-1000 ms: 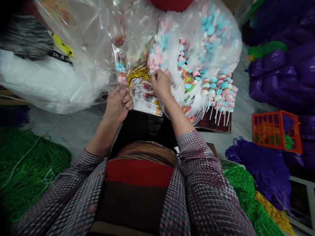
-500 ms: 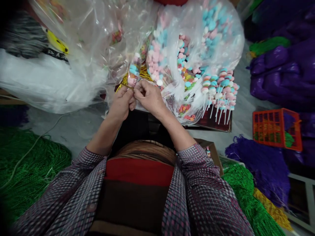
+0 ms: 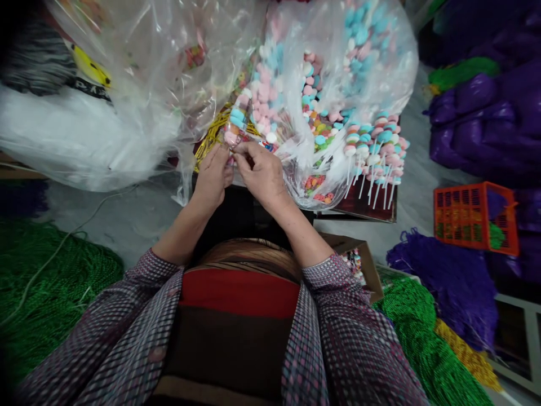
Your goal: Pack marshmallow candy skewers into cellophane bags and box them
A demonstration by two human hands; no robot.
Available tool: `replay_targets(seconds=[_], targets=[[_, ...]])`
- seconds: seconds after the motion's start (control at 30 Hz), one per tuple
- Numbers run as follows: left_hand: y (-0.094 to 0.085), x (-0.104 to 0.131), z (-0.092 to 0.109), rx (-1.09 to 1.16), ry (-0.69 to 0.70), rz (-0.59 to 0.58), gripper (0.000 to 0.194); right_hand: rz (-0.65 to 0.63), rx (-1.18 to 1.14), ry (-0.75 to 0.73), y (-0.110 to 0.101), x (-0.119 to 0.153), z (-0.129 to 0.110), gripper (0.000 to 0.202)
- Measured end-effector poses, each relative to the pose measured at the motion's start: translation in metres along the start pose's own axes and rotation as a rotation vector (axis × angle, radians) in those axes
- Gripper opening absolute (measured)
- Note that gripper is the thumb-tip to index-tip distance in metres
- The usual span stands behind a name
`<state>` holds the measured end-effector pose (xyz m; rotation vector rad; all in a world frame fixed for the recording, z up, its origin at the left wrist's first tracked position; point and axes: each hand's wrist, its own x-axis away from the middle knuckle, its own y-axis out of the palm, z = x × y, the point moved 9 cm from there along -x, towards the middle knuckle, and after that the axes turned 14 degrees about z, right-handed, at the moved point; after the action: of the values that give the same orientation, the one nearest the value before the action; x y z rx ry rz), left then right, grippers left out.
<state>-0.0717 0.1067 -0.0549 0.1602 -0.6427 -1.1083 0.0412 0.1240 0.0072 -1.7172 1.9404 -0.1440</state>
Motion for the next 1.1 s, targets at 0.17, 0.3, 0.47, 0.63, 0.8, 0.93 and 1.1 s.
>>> replay_targets(seconds=[0.17, 0.3, 0.47, 0.63, 0.8, 0.93, 1.1], targets=[[0.016, 0.014, -0.001, 0.021, -0.067, -0.098, 0.032, 0.008, -0.211, 0.228, -0.010, 0.007, 0.018, 0.039], [0.026, 0.032, -0.008, -0.051, -0.274, -0.202, 0.043, -0.037, -0.370, 0.358, -0.013, 0.012, 0.029, 0.046], [0.039, 0.064, -0.016, -0.082, -0.537, -0.403, 0.055, -0.150, -0.548, 0.348, -0.021, 0.015, 0.026, 0.049], [0.048, 0.079, -0.028, -0.047, -0.651, -0.467, 0.060, -0.309, -0.624, 0.384, -0.018, 0.025, 0.032, 0.045], [0.053, 0.070, -0.031, 0.019, -0.546, -0.347, 0.050, -0.003, -0.579, 0.340, -0.028, 0.019, 0.052, 0.050], [0.051, 0.060, -0.031, 0.022, -0.381, -0.183, 0.047, 0.224, -0.357, 0.107, -0.043, 0.016, 0.046, 0.042], [0.052, 0.057, -0.030, 0.074, -0.338, -0.125, 0.046, 0.331, -0.207, -0.112, -0.058, 0.018, 0.024, 0.031]])
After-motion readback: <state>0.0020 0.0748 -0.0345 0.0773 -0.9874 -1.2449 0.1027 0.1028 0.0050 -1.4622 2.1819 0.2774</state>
